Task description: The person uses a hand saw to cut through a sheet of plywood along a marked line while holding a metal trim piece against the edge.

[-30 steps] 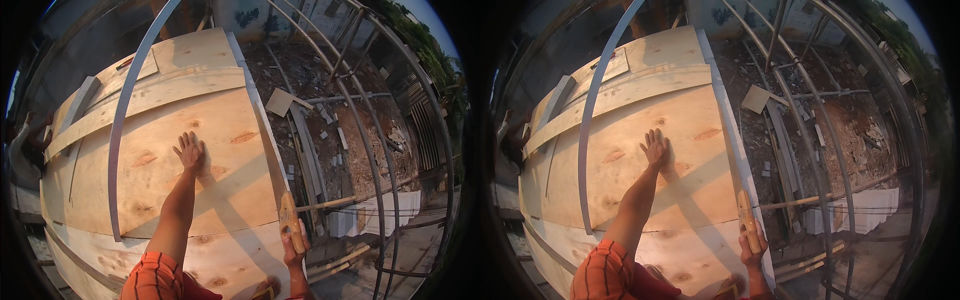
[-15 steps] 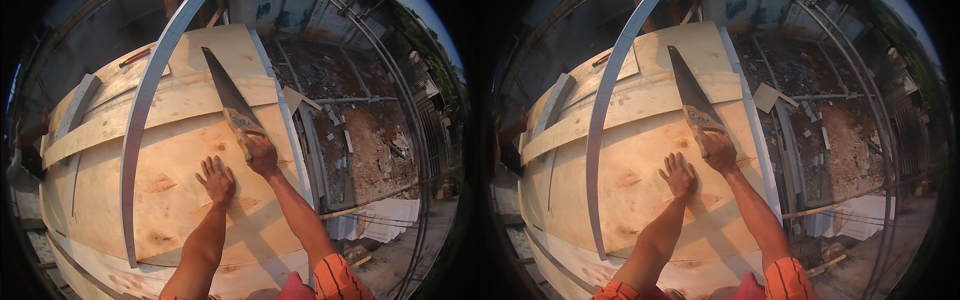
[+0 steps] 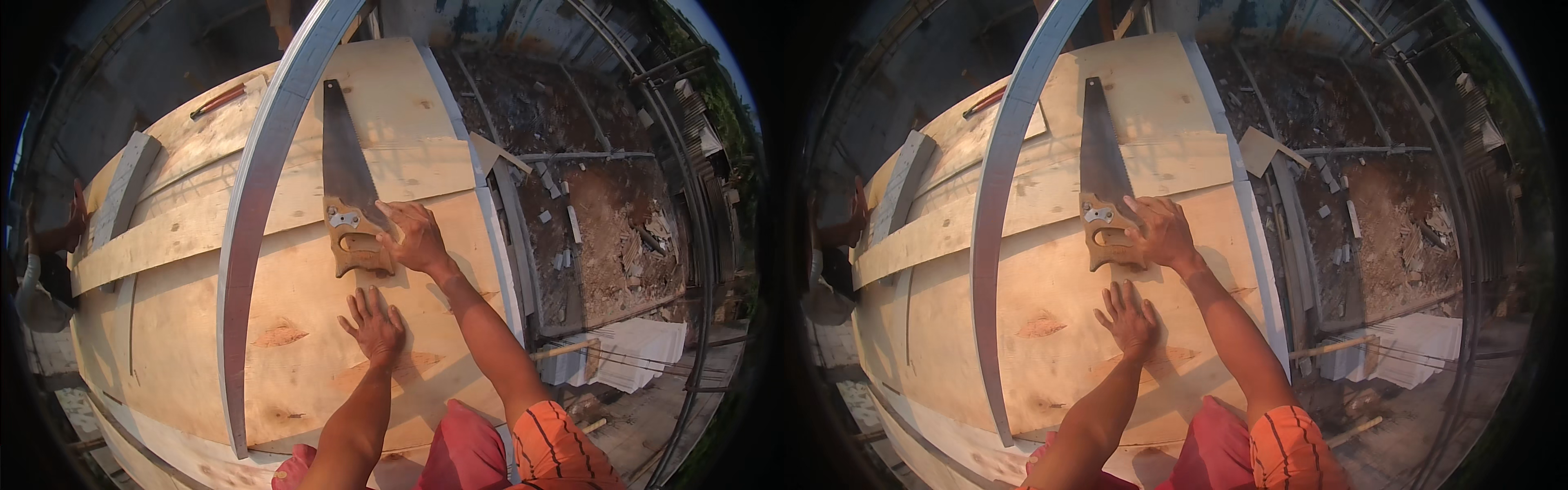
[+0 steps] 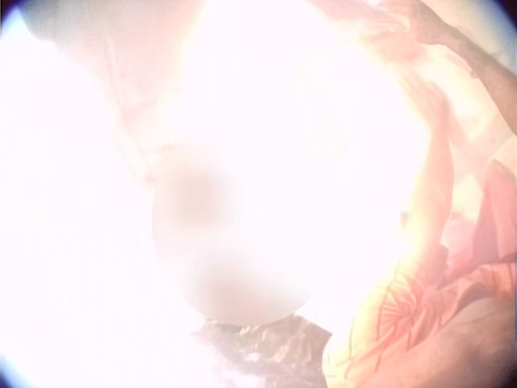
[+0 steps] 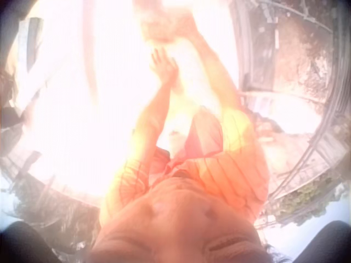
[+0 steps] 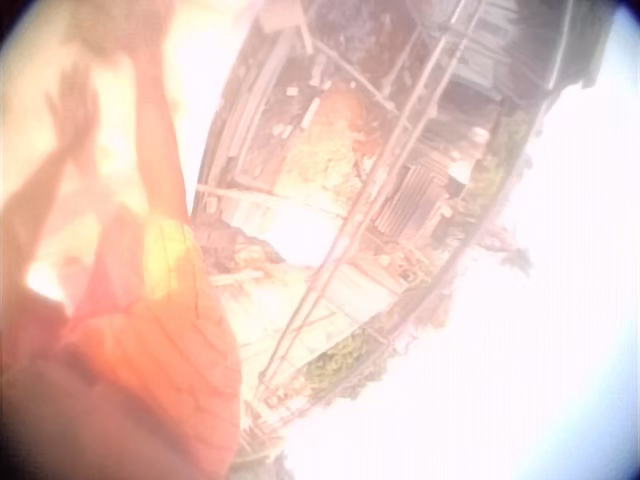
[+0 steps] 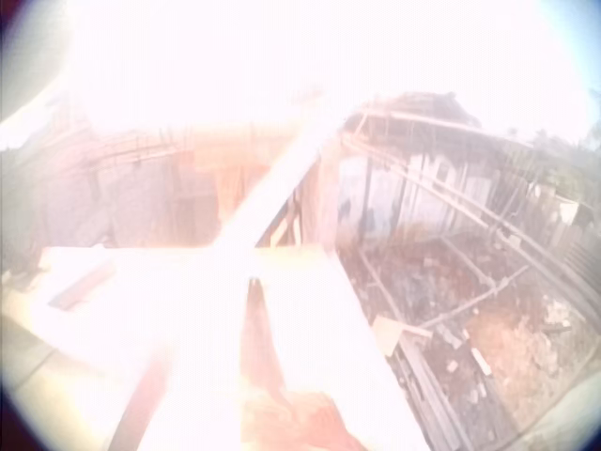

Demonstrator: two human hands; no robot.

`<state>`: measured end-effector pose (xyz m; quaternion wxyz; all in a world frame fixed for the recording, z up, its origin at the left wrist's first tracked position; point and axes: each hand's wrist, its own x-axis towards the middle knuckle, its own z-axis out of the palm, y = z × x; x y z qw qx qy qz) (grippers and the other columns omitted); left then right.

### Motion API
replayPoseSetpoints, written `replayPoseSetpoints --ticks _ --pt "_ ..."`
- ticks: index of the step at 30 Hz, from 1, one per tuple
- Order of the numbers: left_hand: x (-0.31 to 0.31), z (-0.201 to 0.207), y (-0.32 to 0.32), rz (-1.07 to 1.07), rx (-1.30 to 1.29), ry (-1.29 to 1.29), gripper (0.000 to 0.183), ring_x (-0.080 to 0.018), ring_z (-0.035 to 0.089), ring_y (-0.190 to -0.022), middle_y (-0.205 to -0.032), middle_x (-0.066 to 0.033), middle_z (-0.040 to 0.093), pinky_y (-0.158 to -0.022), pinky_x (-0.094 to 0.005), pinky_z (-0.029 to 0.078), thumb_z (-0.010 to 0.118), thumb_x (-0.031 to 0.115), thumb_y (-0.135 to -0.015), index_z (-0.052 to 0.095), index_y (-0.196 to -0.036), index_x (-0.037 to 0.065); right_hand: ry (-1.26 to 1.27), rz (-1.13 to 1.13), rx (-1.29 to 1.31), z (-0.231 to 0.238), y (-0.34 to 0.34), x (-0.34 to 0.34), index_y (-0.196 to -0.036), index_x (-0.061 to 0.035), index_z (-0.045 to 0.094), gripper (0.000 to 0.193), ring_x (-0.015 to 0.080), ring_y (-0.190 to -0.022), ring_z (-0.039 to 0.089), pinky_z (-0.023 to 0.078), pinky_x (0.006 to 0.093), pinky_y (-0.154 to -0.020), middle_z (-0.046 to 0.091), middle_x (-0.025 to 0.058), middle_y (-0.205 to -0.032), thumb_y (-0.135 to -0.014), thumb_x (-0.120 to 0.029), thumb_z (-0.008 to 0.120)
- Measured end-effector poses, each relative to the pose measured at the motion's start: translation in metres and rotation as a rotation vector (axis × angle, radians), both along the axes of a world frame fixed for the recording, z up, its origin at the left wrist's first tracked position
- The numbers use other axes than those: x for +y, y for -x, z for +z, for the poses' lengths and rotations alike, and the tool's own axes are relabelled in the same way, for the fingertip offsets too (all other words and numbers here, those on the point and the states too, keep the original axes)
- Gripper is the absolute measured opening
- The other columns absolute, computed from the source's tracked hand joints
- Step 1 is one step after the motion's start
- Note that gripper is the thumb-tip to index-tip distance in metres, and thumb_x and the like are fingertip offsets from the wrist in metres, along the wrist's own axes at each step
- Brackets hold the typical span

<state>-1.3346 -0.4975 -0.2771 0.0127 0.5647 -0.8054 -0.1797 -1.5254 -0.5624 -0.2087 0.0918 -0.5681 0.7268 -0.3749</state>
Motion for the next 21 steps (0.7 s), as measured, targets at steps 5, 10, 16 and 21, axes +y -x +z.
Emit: replayPoseSetpoints --ticks 5,10,16,21 --pt "0.01 0.002 0.017 -0.034 0.001 -0.07 0.063 -0.0319 0.01 -0.15 -0.158 -0.0131 0.024 -0.116 -0.0631 0.002 0.047 0.039 -0.094 0.033 -0.15 0.014 -0.288 -0.861 -0.331 -0.067 0.195 0.025 -0.135 0.0003 0.053 0.055 0.0405 -0.111 0.059 0.044 0.0465 -0.097 0.062 0.0233 -0.125 -0.09 -0.031 0.059" --pt "0.01 -0.008 0.005 -0.024 0.0 -0.007 0.063 -0.0325 0.01 -0.15 -0.158 -0.0131 0.024 -0.116 -0.0634 0.002 0.047 0.039 -0.093 0.035 -0.15 0.013 -0.334 -0.848 -0.478 -0.09 0.18 -0.013 -0.134 -0.0014 0.055 0.053 0.0394 -0.113 0.059 0.042 0.0483 -0.101 0.059 0.0221 -0.13 -0.09 -0.03 0.057" --pt "0.008 -0.004 0.008 -0.02 0.021 -0.003 0.063 -0.0336 0.012 -0.15 -0.157 -0.0143 0.026 -0.116 -0.0637 0.003 0.046 0.037 -0.093 0.035 -0.149 0.011 -0.426 -0.629 0.041 -0.045 0.094 -0.038 -0.133 -0.0046 0.057 0.052 0.0323 -0.14 0.037 0.031 0.0502 -0.112 0.044 0.018 -0.149 -0.085 -0.025 0.062" --pt "0.009 -0.004 0.008 -0.004 0.029 -0.019 0.063 -0.0329 0.012 -0.15 -0.157 -0.0133 0.026 -0.116 -0.0636 0.003 0.047 0.036 -0.092 0.036 -0.149 0.012 -0.124 -0.2 -0.382 -0.045 0.03 -0.085 -0.123 -0.0022 0.064 0.037 0.0373 -0.123 0.055 0.043 0.0448 -0.105 0.061 0.021 -0.129 -0.087 -0.008 0.056"
